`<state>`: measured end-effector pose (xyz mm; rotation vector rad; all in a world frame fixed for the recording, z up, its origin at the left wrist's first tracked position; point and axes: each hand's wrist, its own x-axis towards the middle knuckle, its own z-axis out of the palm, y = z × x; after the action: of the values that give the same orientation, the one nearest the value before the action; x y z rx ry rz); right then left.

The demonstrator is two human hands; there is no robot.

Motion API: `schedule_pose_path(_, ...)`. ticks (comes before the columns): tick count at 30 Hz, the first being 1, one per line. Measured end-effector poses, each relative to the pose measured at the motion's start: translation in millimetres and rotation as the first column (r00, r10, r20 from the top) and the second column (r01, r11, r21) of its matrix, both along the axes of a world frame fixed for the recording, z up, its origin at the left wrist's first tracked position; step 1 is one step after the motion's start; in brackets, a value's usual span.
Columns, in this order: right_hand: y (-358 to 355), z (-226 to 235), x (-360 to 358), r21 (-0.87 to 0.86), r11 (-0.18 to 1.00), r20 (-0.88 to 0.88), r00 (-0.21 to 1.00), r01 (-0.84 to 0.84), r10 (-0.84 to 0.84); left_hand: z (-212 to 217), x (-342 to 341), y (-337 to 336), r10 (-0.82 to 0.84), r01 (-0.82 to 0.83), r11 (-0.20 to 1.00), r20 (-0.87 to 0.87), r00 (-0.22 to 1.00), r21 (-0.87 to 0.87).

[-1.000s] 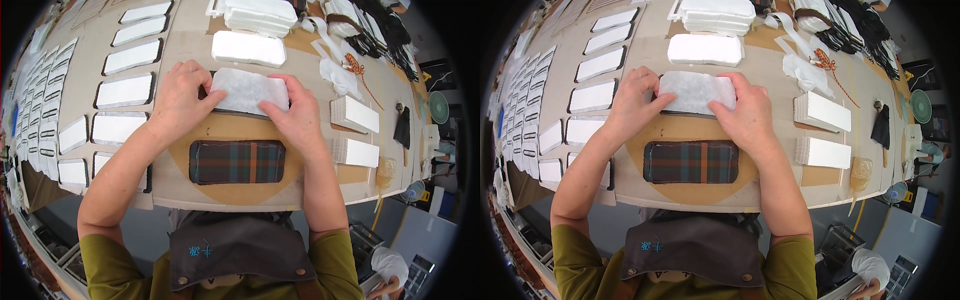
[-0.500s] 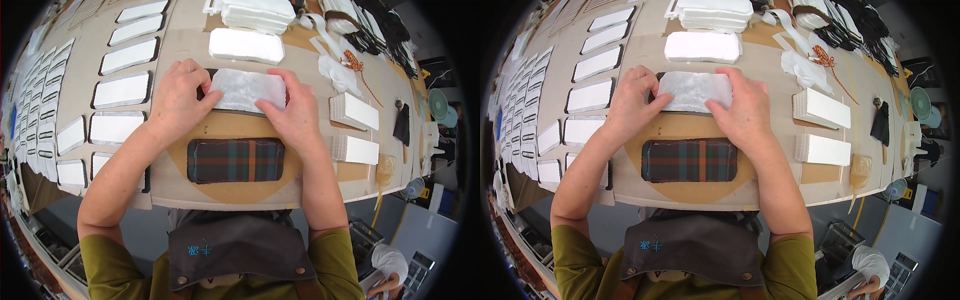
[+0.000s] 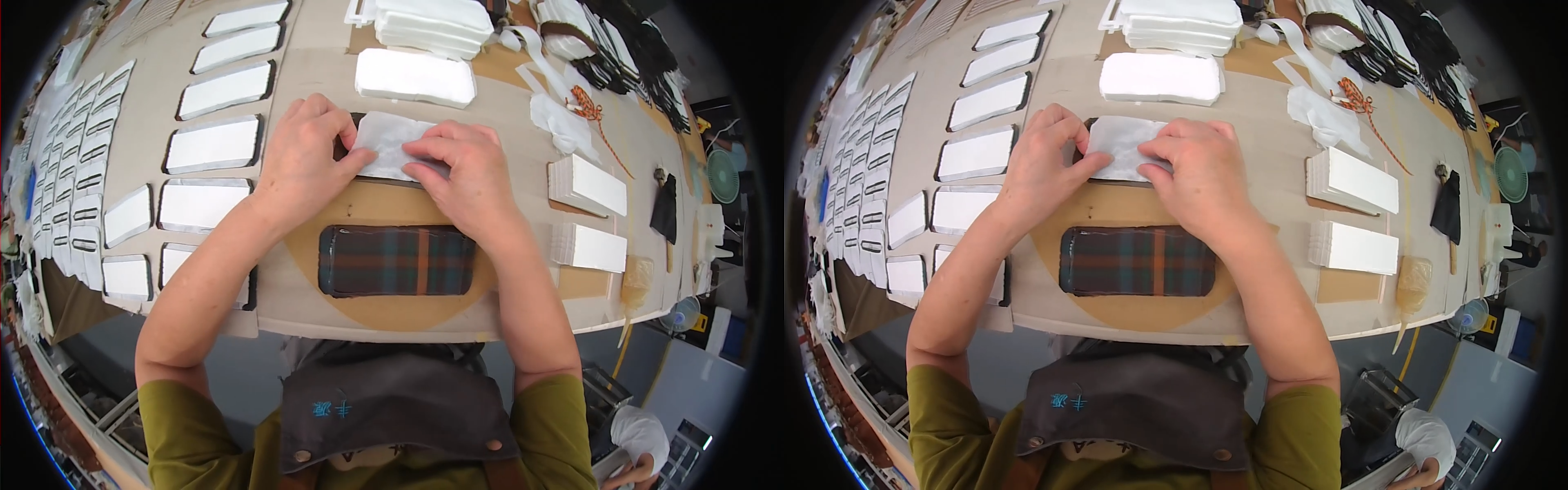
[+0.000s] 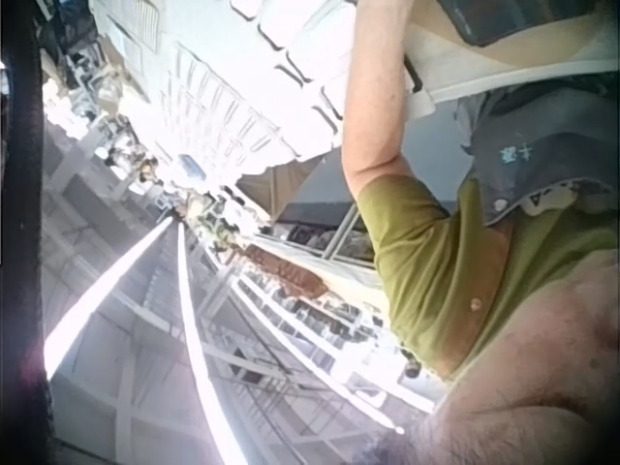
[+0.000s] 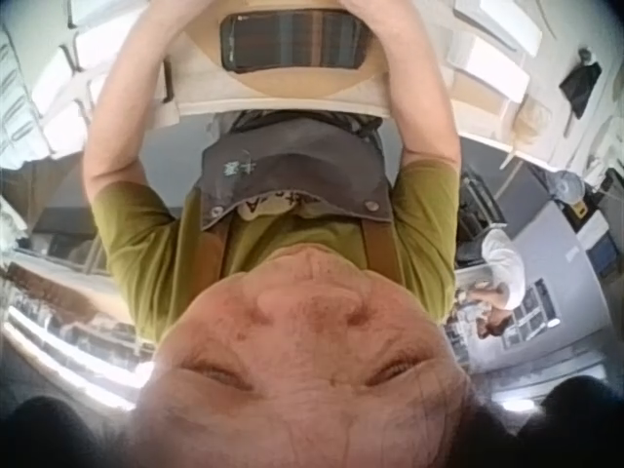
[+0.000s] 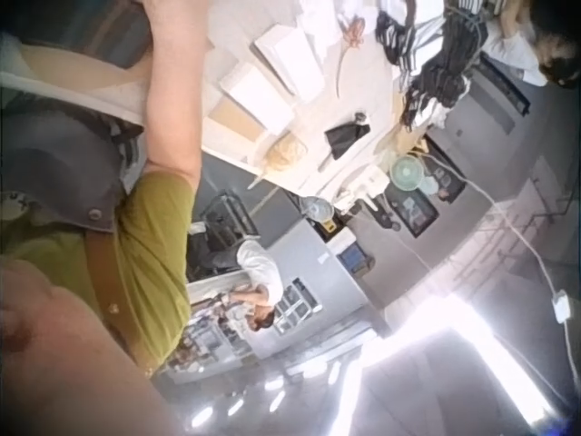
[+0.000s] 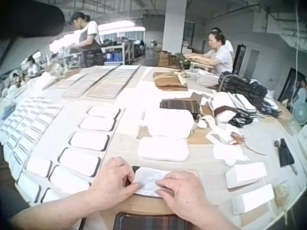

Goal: Applying glue to fabric pieces and attaching white reinforcement pads as part of a manufacturing process.

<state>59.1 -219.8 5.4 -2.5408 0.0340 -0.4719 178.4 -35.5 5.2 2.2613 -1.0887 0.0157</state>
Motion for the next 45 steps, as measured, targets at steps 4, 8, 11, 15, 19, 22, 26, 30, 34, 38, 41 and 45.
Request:
schedule_pose_path(4, -0.3, 2.2, -1.7, -0.005, 1.0, -0.025, 1.0, -0.015, 0.015, 2.7, 7.5, 7.2, 0.035, -0.036, 0.999, -0.146, 0.989, -0.002)
schedule_pose_path(8, -2.8, -1.4, -2.8, 0.007, 1.0, -0.03, 0.999, -0.023, 0.023, -0.6, 12.1, 10.7, 0.042, -0.036, 0.999, -0.189, 0.981, 0.035)
schedule_pose_path(11, -1.3, -2.4, -1.5, 0.015, 1.0, -0.023, 1.0, -0.016, 0.016, 2.0, 13.1, 13.1, 0.106, -0.098, 0.994, -0.195, 0.975, 0.051)
schedule_pose_path(15, -1.0, -0.4, -0.4, 0.013, 1.0, -0.029, 0.999, -0.022, 0.022, 6.7, 20.1, 17.9, 0.086, -0.087, 0.995, -0.041, 0.995, -0.041)
schedule_pose_path(19, -1.0, -1.9, -1.3, -0.004, 1.0, -0.016, 1.0, -0.018, 0.018, 9.6, -2.6, 8.0, -0.193, 0.172, 0.981, 0.342, 0.92, 0.091)
schedule_pose_path(22, 4.1, -1.0, -0.7, -0.033, 0.999, 0.024, 1.0, -0.011, 0.012, 5.9, -26.8, 4.6, -0.298, 0.215, 0.946, 0.392, 0.87, 0.242)
schedule_pose_path(26, 4.4, 2.9, -5.9, -0.068, 0.998, 0.009, 1.0, -0.003, 0.003, 3.1, -30.3, 6.8, -0.265, 0.174, 0.941, 0.314, 0.912, 0.289)
schedule_pose_path(30, -16.4, 10.9, -16.1, -0.078, 0.997, -0.015, 1.0, 0.022, -0.023, 7.3, -22.1, 5.8, -0.225, 0.154, 0.959, 0.305, 0.925, 0.24)
schedule_pose_path(34, -43.6, 11.0, -26.7, 0.436, 0.864, 0.032, 0.955, 0.253, -0.296, 18.5, -22.5, -21.7, -0.248, 0.252, 0.968, 0.212, 0.945, 0.009)
schedule_pose_path(38, -50.9, -7.3, -28.5, 0.595, 0.714, -0.105, 0.916, 0.369, -0.386, 0.6, -27.8, -55.1, -0.348, 0.354, 0.935, 0.119, 0.93, -0.033)
schedule_pose_path(41, -55.3, -17.1, -25.4, 0.586, 0.708, -0.134, 0.909, 0.394, -0.395, -5.0, -27.1, -67.1, -0.343, 0.348, 0.938, 0.158, 0.926, -0.006)
schedule_pose_path(45, -58.3, -17.7, -26.1, 0.596, 0.695, -0.151, 0.906, 0.403, -0.395, 0.7, -30.6, -76.8, -0.287, 0.294, 0.954, 0.108, 0.952, -0.06)
